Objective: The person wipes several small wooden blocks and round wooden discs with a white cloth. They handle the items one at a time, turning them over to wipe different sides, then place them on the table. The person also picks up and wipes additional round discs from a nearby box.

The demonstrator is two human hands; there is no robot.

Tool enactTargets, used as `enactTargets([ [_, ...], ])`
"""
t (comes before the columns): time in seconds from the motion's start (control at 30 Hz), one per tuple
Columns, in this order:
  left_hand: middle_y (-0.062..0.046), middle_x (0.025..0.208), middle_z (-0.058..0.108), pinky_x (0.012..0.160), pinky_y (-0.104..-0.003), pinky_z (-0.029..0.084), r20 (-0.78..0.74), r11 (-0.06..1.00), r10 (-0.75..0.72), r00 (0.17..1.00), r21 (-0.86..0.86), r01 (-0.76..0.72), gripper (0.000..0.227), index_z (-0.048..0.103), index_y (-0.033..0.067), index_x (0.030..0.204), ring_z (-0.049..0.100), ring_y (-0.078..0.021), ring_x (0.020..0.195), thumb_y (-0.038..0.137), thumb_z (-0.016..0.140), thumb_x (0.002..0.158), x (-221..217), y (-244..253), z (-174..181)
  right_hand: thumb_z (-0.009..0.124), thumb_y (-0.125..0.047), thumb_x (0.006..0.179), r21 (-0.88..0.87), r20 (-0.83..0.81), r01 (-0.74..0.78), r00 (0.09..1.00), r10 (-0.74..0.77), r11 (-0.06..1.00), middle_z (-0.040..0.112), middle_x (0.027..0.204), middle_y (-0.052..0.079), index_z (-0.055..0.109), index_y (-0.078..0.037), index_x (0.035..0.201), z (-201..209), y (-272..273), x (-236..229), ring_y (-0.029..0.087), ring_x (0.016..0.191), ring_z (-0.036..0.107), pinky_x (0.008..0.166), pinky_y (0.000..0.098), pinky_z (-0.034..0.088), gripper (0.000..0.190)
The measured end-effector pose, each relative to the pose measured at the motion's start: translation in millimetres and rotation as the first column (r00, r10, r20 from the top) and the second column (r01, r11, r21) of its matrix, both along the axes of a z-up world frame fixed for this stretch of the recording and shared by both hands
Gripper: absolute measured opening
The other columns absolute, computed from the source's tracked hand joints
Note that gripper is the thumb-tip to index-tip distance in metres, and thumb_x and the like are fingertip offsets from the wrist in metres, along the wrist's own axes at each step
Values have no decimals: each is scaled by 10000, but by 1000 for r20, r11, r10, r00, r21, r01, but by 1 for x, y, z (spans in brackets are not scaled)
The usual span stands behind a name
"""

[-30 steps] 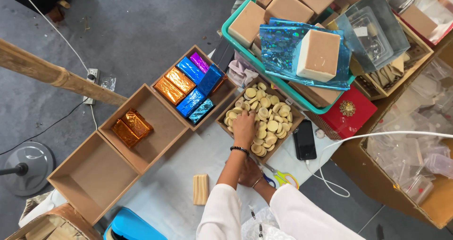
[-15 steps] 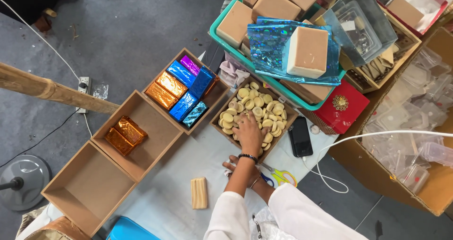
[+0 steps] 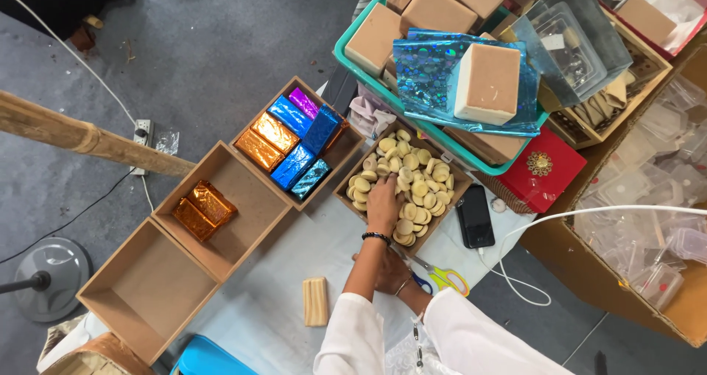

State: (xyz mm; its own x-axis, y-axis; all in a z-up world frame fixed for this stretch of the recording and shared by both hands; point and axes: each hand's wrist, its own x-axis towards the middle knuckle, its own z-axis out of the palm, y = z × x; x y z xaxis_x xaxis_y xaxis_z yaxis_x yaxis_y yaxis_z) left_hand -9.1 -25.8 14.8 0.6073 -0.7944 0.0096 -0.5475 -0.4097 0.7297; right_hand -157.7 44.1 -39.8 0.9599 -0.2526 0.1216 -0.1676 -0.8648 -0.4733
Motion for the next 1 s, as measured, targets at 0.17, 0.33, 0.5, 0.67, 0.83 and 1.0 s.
enactTargets([
  [0.17, -123, 1068, 764, 810, -404, 579, -326, 961, 121, 938, -197, -192, 445, 683, 72, 1262, 716, -282, 937, 173, 825, 853, 0, 20, 10, 670, -340, 835, 19, 16, -32, 999, 32, 999, 607, 1308, 177, 629, -132, 1293, -9, 3, -2, 388, 1163, 584, 953, 534, 462, 505],
  [0.33, -54, 1068, 697, 590, -207, 476, -966, 760, -248, -68, -151, -632, 402, 647, 22, 1398, 582, -110, 791, 170, 737, 1036, -14, 63, 19, 694, -374, 835, 154, -195, 19, 981, 11, 988, 587, 1291, 209, 600, -69, 1283, -7, 2, 5, 398, 1172, 567, 968, 529, 473, 550],
  [0.5, -88, 1290, 627, 570, -176, 429, -33, 449, -892, -450, 37, -893, 399, 618, 111, 1361, 517, -124, 776, 248, 729, 1003, -43, 100, 113, 712, -309, 865, 506, -254, 162, 967, -33, 847, 601, 1268, 167, 566, -49, 1274, 4, 23, 22, 313, 1203, 586, 1032, 475, 501, 506],
  [0.67, -66, 1247, 665, 567, -191, 425, 99, 371, -926, -364, 67, -926, 393, 661, 121, 1310, 520, -128, 779, 250, 732, 946, -42, 104, 168, 687, -276, 883, 547, -244, 107, 969, 36, 830, 617, 1285, 145, 580, -65, 1281, 28, 26, 32, 298, 1226, 582, 1049, 458, 479, 463],
  [0.83, -55, 986, 591, 633, -193, 454, -508, 459, -781, -364, -71, -886, 404, 643, 25, 1316, 547, -111, 824, 275, 746, 1015, -39, 92, 120, 662, -242, 901, 554, -254, 141, 967, 5, 821, 634, 1302, 123, 594, -81, 1289, 54, 6, 29, 283, 1250, 578, 1066, 442, 457, 425],
  [1.0, 13, 1058, 669, 689, -181, 513, -888, 713, -53, 458, -355, -605, 482, 649, 14, 1370, 572, -35, 793, 333, 725, 1016, -3, 42, 147, 689, -354, 867, 369, -288, 148, 957, -39, 917, 626, 1292, 162, 584, -104, 1292, 26, 1, 13, 348, 1222, 568, 1009, 462, 454, 504],
])
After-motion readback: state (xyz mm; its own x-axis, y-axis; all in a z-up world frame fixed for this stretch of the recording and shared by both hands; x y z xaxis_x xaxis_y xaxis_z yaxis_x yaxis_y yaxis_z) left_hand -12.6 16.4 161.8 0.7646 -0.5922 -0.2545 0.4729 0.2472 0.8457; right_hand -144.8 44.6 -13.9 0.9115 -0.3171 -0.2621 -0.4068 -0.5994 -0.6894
